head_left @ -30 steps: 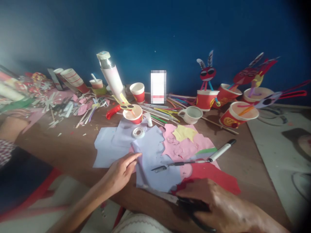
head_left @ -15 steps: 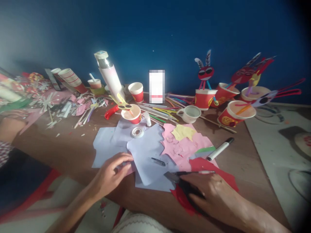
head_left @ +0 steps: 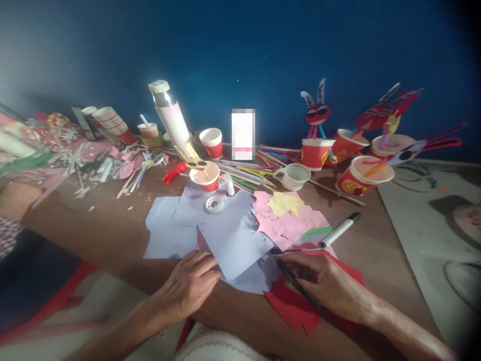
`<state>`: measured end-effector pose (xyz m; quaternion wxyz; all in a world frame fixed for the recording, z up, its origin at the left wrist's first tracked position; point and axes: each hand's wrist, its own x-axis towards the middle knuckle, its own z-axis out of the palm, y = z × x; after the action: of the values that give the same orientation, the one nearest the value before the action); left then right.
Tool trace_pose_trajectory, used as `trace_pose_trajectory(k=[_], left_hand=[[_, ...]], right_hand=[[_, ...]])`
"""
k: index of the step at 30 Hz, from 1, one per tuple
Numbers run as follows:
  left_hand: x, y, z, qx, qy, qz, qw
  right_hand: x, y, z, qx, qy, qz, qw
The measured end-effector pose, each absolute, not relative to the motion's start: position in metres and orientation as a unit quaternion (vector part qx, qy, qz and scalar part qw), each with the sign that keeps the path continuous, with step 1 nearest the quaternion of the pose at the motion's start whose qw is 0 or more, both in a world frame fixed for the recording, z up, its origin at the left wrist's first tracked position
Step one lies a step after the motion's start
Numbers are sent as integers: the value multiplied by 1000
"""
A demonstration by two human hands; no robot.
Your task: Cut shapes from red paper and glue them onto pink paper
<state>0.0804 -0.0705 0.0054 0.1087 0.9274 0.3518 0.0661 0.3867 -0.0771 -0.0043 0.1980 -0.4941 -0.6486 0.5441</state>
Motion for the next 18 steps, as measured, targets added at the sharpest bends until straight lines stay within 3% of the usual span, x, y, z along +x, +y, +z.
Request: trace_pose_trajectory(k=[5,9,12,18], left_hand=[[90,-50,23,876,428,139,171],[99,-23,34,840,475,223,140],[107,-5,39,839,472,238,129],[113,10,42,835,476,238,136]], right_hand=[[392,-79,1,-427,-580,666,194],[399,-84,3,-357,-490,757,244],[403,-83,4,-354,-511,747,236],[400,-74,11,-398,-625,659,131]])
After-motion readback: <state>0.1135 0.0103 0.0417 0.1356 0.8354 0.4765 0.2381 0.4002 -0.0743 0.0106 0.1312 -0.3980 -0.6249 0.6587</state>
